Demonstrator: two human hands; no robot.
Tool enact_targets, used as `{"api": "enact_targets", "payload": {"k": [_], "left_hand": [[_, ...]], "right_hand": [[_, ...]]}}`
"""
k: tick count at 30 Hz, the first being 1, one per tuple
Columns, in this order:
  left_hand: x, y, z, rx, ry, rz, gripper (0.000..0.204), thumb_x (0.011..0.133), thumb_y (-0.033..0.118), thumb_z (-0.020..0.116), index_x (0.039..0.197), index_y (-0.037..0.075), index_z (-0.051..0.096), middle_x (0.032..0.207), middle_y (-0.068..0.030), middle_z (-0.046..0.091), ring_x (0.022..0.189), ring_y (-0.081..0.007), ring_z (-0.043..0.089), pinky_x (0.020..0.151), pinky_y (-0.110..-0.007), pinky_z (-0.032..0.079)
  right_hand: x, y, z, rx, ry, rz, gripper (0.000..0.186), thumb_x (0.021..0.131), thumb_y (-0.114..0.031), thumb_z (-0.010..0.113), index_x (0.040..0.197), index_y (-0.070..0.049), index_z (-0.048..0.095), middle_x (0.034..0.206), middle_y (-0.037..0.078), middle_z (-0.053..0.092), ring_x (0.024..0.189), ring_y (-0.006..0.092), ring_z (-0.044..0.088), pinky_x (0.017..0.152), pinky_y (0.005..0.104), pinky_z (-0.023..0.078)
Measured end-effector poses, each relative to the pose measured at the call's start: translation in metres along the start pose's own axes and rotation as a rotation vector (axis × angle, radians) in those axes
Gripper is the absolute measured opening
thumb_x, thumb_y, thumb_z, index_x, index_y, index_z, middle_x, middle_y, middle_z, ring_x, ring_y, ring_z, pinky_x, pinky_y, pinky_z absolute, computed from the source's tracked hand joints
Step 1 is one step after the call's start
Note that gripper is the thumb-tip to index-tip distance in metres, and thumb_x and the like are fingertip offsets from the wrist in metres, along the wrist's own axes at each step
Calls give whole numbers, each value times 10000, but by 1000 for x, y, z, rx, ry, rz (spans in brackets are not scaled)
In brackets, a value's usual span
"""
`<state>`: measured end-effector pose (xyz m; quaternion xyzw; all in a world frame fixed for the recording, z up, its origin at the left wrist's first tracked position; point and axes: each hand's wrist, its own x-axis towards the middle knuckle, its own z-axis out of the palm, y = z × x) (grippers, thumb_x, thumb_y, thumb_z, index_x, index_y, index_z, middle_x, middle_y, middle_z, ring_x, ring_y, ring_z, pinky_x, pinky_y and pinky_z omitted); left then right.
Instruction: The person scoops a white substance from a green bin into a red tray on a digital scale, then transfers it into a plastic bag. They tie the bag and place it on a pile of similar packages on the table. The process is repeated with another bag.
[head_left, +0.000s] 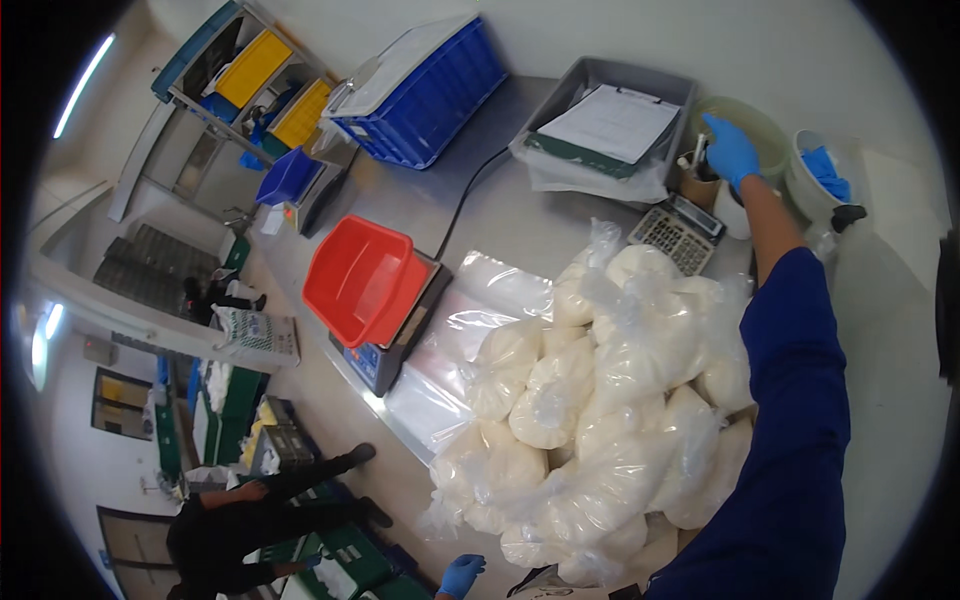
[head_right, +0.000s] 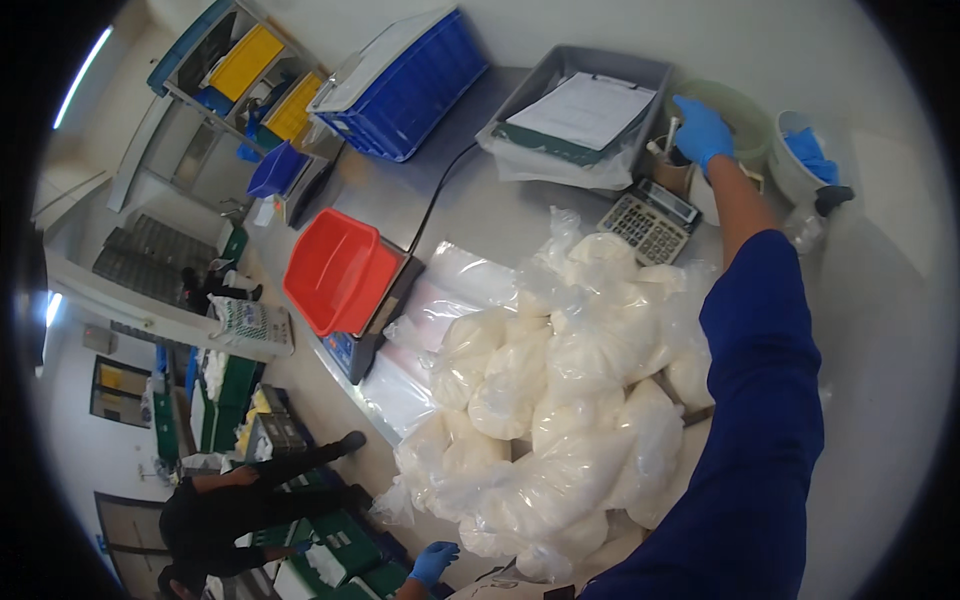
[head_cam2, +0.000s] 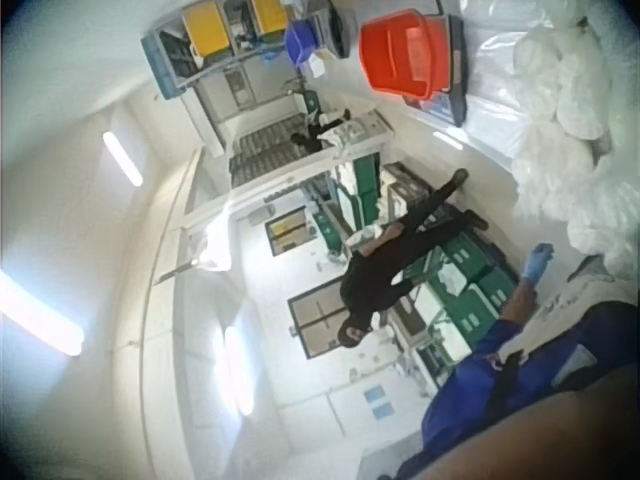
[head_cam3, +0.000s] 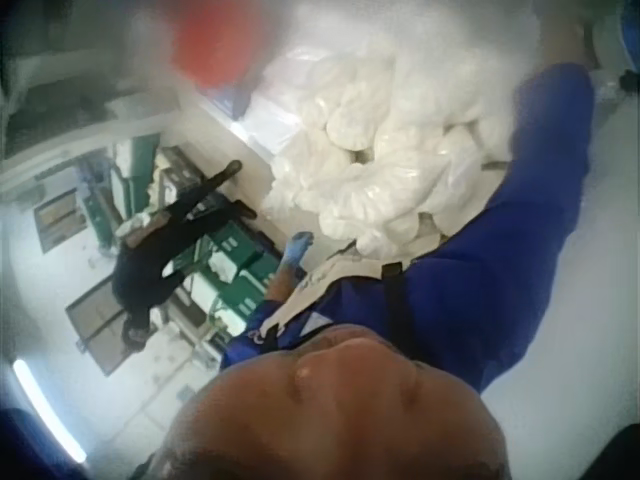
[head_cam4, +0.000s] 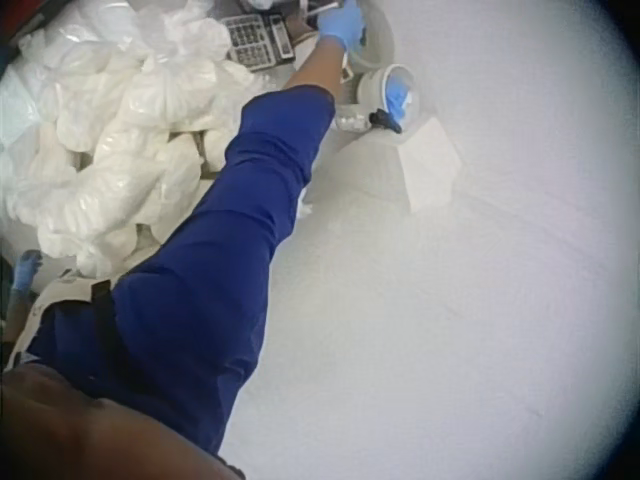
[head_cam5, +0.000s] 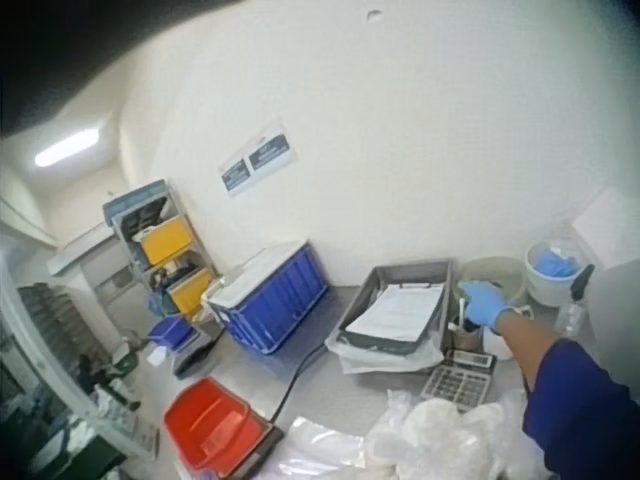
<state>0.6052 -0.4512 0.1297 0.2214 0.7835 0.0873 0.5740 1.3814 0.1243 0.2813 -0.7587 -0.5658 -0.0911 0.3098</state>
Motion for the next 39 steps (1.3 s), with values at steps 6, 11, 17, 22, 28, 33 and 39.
{"api": "enact_targets", "payload": {"k": [6,11,17,22,28,33,39], "left_hand": [[-23,-9,22,45,-40,-85,277,930,217,612,1133,33,652,1038,-71,703,911,-168,656,775,-278,473],[-6,-26,25,16,-98,33,290,929,213,599,1144,27,656,1055,-94,697,919,-174,653,807,-275,478],[-29,30,31,71,-41,124,307,928,231,615,1102,-20,652,988,-88,695,860,-154,644,820,-279,508],[-22,10,25,-120,69,240,317,927,209,611,1141,-25,629,1002,-103,686,876,-167,652,815,-282,510],[-88,98,2,-381,78,648,403,933,196,610,1283,8,545,1183,-128,628,990,-199,640,867,-310,494],[-207,139,-30,-412,-284,1050,398,967,186,555,1337,45,514,1186,-109,614,985,-174,628,868,-298,490],[-194,15,-74,-323,-77,819,239,994,180,511,1118,-4,601,938,-69,666,755,-111,611,709,-252,480]], "right_hand": [[-9,-13,27,-168,-104,-128,344,831,-55,536,1153,-119,638,1151,148,621,1082,361,580,945,432,470],[-18,-11,6,-32,-98,-118,203,854,-49,543,1028,-75,645,1044,166,602,994,372,584,857,461,472],[-22,-23,-77,220,315,-216,144,870,-46,576,1004,-45,629,967,153,606,885,321,606,792,380,487],[-85,-148,-188,670,186,-82,153,921,-47,560,1052,-34,639,941,36,625,870,102,570,794,266,469],[-248,-325,-295,1039,-433,-352,207,858,54,571,1027,-29,658,921,26,604,883,103,563,810,247,458],[-388,-441,-294,989,-869,-781,151,851,-71,643,1000,-54,661,930,107,622,868,278,626,773,349,496],[-547,-537,-276,1195,-839,-696,114,862,-64,633,970,-34,657,898,108,614,845,275,613,755,357,489]]}}
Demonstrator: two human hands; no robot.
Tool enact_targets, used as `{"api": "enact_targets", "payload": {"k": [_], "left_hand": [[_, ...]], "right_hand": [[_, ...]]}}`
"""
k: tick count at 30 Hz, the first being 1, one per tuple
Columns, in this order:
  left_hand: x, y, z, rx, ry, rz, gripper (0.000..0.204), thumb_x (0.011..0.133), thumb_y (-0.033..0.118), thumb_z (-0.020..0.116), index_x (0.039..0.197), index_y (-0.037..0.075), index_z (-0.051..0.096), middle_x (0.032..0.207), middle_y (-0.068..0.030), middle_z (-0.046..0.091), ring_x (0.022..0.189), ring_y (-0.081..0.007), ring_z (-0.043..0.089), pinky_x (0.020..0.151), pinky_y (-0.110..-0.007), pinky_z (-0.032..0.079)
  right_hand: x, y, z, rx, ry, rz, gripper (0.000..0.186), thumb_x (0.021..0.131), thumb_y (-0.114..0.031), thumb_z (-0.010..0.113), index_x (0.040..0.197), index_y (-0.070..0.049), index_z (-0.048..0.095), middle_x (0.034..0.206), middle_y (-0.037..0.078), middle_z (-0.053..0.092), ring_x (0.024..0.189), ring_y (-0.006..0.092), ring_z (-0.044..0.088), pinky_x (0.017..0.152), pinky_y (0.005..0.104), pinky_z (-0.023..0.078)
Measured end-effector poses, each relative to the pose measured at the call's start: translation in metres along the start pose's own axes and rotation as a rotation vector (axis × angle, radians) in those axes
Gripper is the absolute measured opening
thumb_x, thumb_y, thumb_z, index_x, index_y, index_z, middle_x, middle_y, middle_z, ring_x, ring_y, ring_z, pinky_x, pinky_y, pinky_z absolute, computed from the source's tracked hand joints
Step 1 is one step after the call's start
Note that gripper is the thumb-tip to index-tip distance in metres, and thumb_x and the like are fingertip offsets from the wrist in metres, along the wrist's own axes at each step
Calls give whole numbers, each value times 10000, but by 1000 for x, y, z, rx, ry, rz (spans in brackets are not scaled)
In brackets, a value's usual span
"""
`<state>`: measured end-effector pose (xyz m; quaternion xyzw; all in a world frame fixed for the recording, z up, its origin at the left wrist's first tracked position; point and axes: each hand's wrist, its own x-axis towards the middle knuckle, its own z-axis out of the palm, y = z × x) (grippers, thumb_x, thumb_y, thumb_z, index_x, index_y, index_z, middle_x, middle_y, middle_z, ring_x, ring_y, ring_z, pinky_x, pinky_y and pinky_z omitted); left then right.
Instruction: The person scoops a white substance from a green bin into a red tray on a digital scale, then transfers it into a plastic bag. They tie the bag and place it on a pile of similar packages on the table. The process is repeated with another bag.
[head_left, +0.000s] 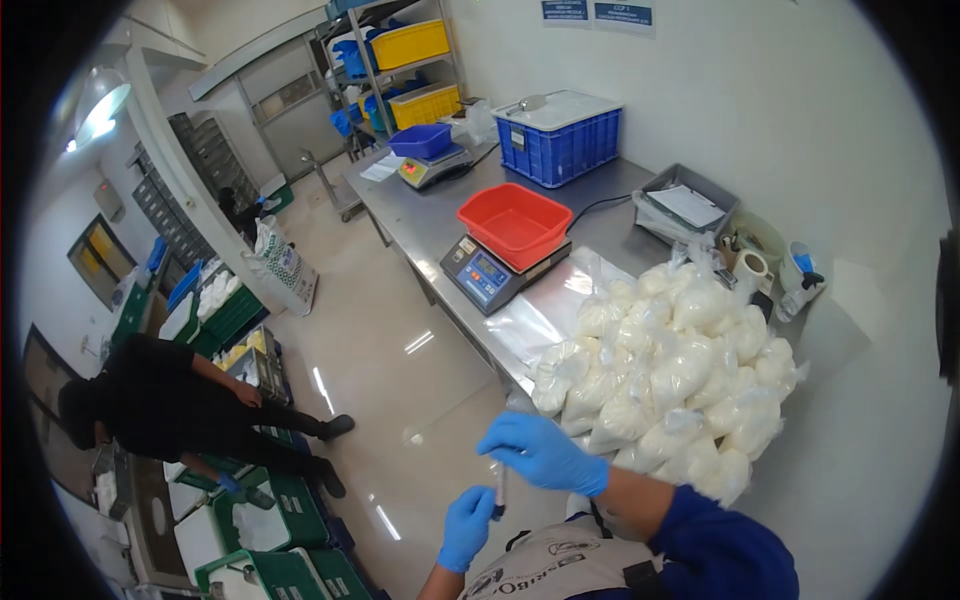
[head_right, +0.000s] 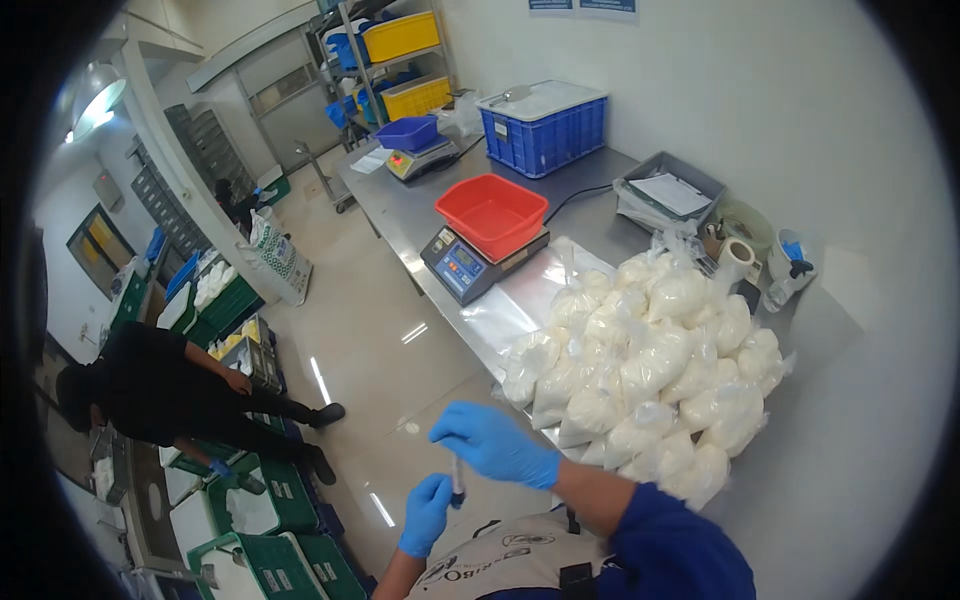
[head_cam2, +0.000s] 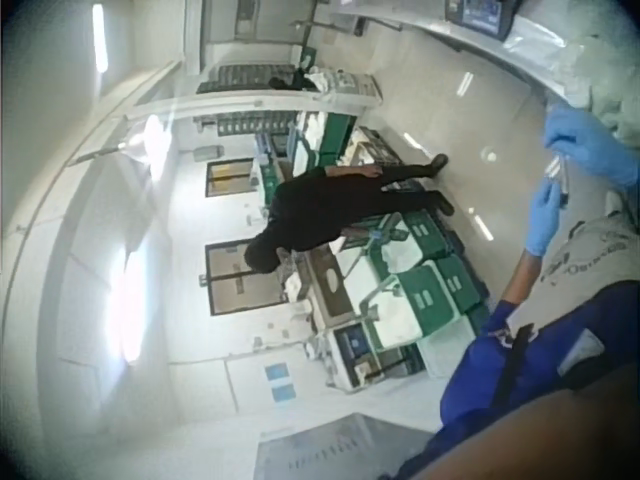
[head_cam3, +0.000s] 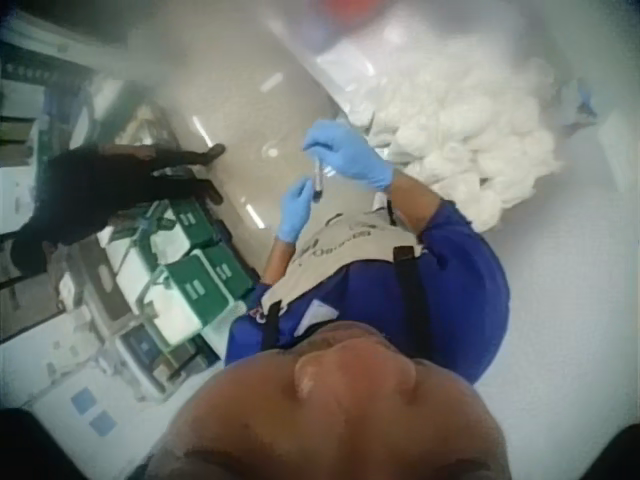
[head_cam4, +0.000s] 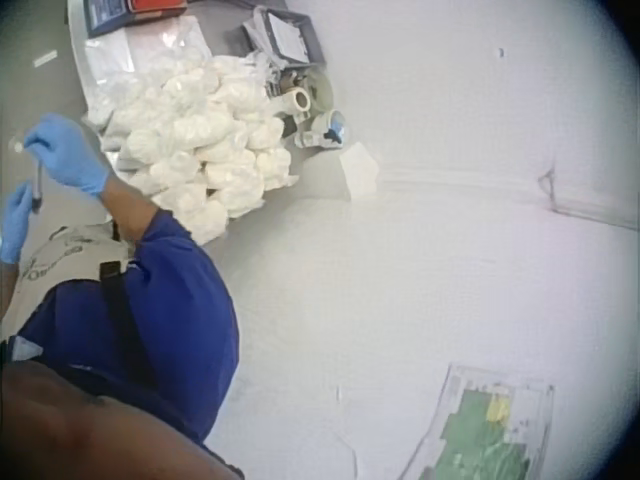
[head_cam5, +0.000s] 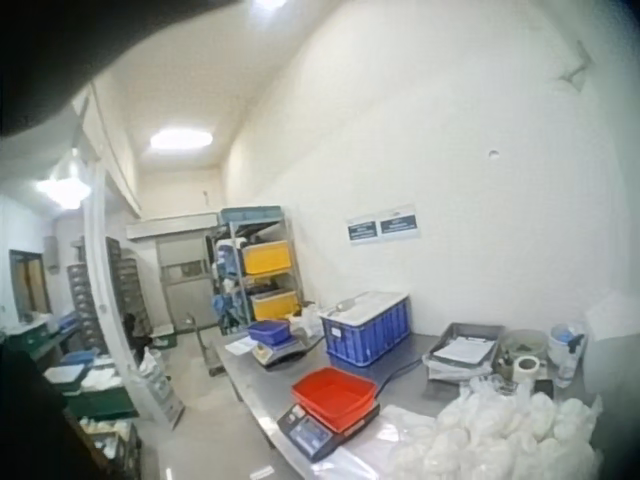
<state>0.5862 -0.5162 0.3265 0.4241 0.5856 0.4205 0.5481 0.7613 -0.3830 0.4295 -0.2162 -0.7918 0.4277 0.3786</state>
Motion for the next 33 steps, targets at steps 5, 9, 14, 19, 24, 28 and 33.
{"api": "enact_targets", "payload": {"k": [5,9,14,19,24,28,33], "left_hand": [[-49,-4,-38,-243,186,-12,247,1003,208,509,989,-7,629,815,-61,667,669,-101,580,620,-232,427],[-50,-6,-58,-173,144,15,289,1007,258,516,969,-1,641,793,-66,666,670,-106,582,615,-231,417],[-14,7,-66,-196,87,48,286,997,261,539,978,-7,637,777,-59,651,673,-105,575,615,-232,414],[35,23,-69,-183,-33,25,244,989,203,543,983,-24,635,771,-59,640,690,-112,582,649,-247,452],[111,42,-55,-10,-163,-3,313,997,265,549,1033,-36,628,841,-73,652,755,-134,602,707,-275,483],[179,66,-40,31,-139,28,279,971,203,581,1123,-25,634,887,-81,678,791,-123,623,736,-279,514],[255,91,-19,138,-179,110,310,957,216,601,1197,20,613,964,-85,680,827,-135,632,785,-283,512]], "right_hand": [[-4,4,73,12,93,20,119,864,-29,638,979,-18,667,897,100,618,822,248,612,726,328,489],[4,0,80,64,186,88,131,876,-16,623,997,-28,669,880,80,600,784,186,588,711,295,482],[11,3,81,126,392,213,189,887,3,611,1067,-33,655,891,41,570,770,94,530,674,252,463],[34,42,66,728,429,460,213,956,-143,552,1093,4,624,921,40,564,823,79,520,721,242,449],[62,97,54,723,248,483,285,999,-238,470,1036,4,614,939,61,578,837,93,533,776,249,445],[95,113,8,670,277,583,295,1008,-223,432,989,10,612,962,81,597,832,121,543,789,268,447],[106,141,-65,430,436,336,361,1023,-187,333,976,32,616,1004,105,618,901,148,582,808,284,468]]}}
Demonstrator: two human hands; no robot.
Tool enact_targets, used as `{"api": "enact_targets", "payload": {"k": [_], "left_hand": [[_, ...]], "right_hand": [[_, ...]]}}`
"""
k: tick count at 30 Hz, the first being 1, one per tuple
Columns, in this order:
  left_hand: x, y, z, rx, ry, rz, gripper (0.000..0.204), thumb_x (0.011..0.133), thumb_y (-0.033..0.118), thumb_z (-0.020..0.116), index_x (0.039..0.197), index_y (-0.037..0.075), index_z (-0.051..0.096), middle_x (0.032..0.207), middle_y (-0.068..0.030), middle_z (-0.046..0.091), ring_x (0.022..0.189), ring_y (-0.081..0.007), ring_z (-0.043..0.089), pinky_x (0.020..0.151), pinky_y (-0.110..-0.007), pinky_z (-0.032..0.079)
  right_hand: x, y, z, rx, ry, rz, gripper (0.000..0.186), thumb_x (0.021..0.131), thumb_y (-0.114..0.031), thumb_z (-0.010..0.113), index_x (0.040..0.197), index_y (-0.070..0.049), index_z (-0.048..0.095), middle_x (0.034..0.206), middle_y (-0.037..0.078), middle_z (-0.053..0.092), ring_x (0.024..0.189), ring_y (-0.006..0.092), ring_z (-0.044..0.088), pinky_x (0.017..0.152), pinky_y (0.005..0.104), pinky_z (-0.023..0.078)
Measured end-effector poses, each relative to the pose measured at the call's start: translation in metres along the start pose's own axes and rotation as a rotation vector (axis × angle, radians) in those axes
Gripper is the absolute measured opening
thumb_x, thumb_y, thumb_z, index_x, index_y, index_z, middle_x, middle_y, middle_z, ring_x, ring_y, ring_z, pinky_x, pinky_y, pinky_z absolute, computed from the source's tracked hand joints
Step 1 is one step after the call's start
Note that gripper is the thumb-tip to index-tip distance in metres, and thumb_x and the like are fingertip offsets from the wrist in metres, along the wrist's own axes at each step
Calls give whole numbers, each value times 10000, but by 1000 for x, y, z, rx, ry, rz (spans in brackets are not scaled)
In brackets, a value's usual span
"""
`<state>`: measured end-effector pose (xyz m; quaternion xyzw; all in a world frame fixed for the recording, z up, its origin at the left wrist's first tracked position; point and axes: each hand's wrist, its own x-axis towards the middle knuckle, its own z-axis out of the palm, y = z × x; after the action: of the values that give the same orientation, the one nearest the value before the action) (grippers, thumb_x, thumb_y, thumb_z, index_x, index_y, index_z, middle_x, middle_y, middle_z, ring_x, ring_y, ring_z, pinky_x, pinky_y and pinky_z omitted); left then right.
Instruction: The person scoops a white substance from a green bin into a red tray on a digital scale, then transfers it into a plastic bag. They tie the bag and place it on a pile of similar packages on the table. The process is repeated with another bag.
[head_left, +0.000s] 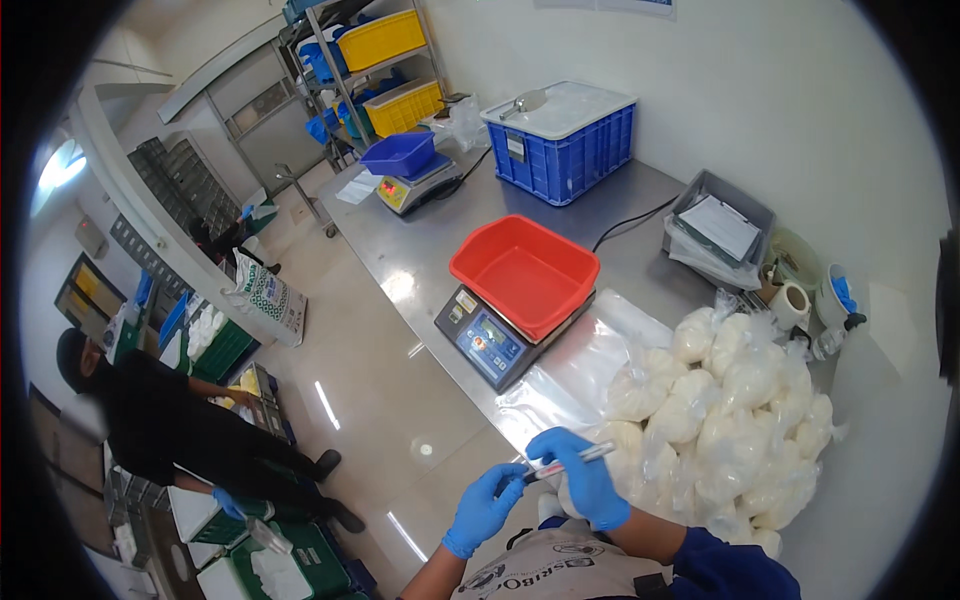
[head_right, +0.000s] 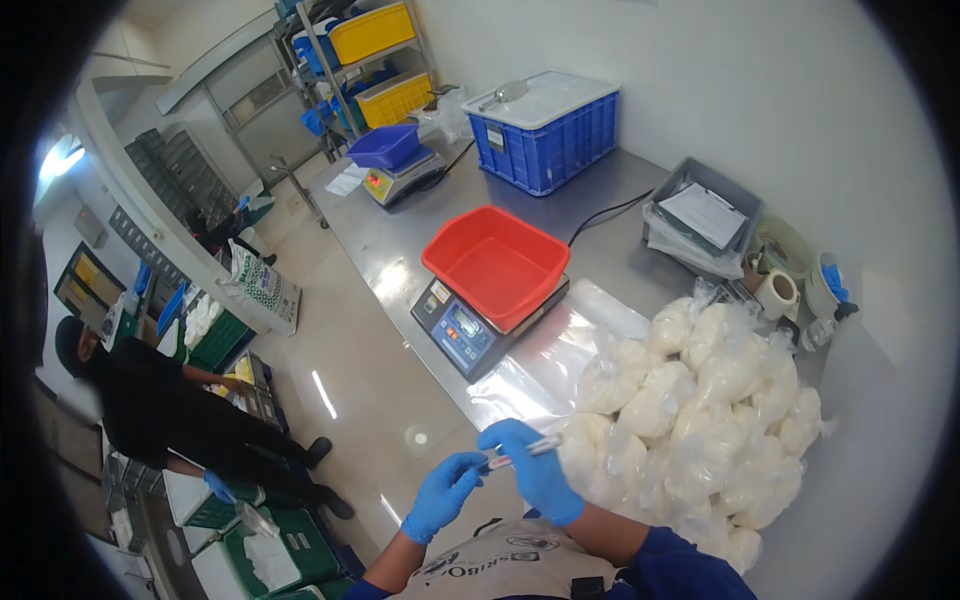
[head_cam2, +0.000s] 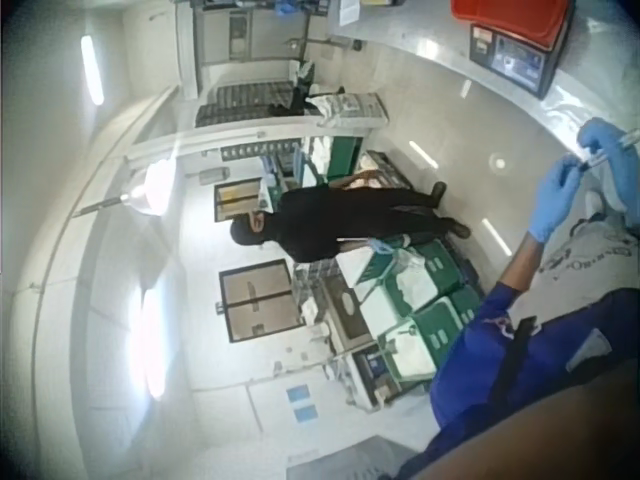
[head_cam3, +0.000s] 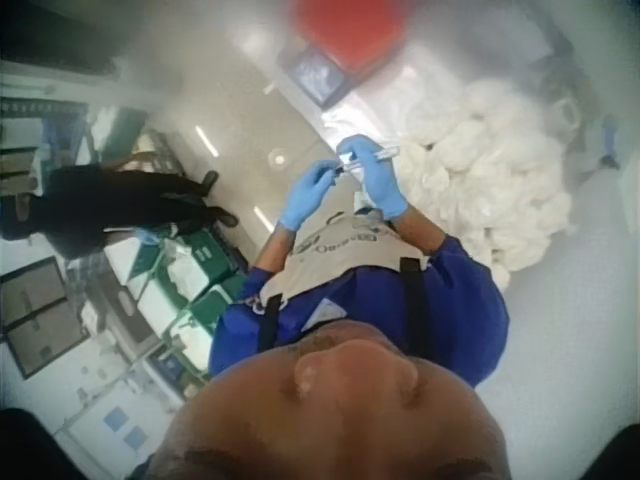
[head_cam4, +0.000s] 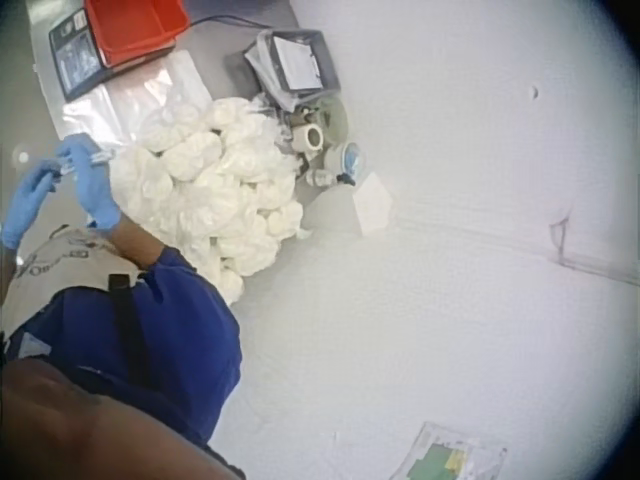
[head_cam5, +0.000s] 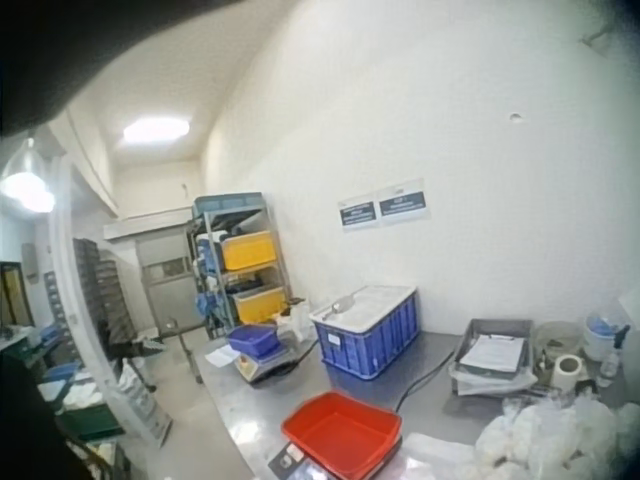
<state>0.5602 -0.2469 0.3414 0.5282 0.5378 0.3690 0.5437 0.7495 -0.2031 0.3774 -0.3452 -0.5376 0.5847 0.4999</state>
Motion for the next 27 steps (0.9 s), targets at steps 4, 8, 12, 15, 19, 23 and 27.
{"api": "enact_targets", "payload": {"k": [4,8,12,15,19,23,27], "left_hand": [[33,13,0,397,-151,-102,399,940,319,606,1245,62,600,1079,-110,668,917,-186,650,834,-316,514],[56,-1,1,555,-402,-195,481,930,430,581,1273,94,590,1183,-130,639,1007,-236,648,889,-350,508],[69,-2,4,678,-543,-103,542,921,490,548,1293,95,573,1209,-135,627,1064,-270,635,924,-367,493],[78,-14,6,748,-497,55,563,911,495,547,1307,95,556,1234,-138,614,1088,-300,620,946,-377,480],[82,10,-9,668,-482,25,548,907,488,546,1275,81,566,1198,-144,626,1079,-321,618,934,-397,483],[67,-28,-40,642,-395,4,535,910,484,539,1264,84,573,1189,-142,633,1080,-320,618,930,-395,486],[45,-58,-91,648,-254,-94,518,917,468,533,1269,92,583,1201,-132,638,1095,-311,615,944,-382,484]], "right_hand": [[17,7,-35,124,138,77,375,1022,-200,331,977,35,620,1009,108,626,910,169,605,838,300,481],[21,29,-60,128,195,128,390,1029,-263,355,1007,10,633,962,92,636,874,172,616,833,309,497],[22,38,-64,-39,279,66,363,1020,-240,379,921,22,611,949,121,636,853,189,621,803,327,508],[23,53,-72,283,256,59,334,1007,-223,416,870,29,586,926,146,640,804,203,629,739,331,509],[30,41,-70,149,262,156,278,968,-223,492,871,6,616,884,100,620,739,186,589,670,328,475],[48,21,-38,-15,233,306,308,962,-260,504,909,16,629,915,108,627,769,195,597,692,337,480],[66,24,-4,83,-11,290,408,980,-315,474,1029,61,626,1017,163,663,891,241,654,784,346,518]]}}
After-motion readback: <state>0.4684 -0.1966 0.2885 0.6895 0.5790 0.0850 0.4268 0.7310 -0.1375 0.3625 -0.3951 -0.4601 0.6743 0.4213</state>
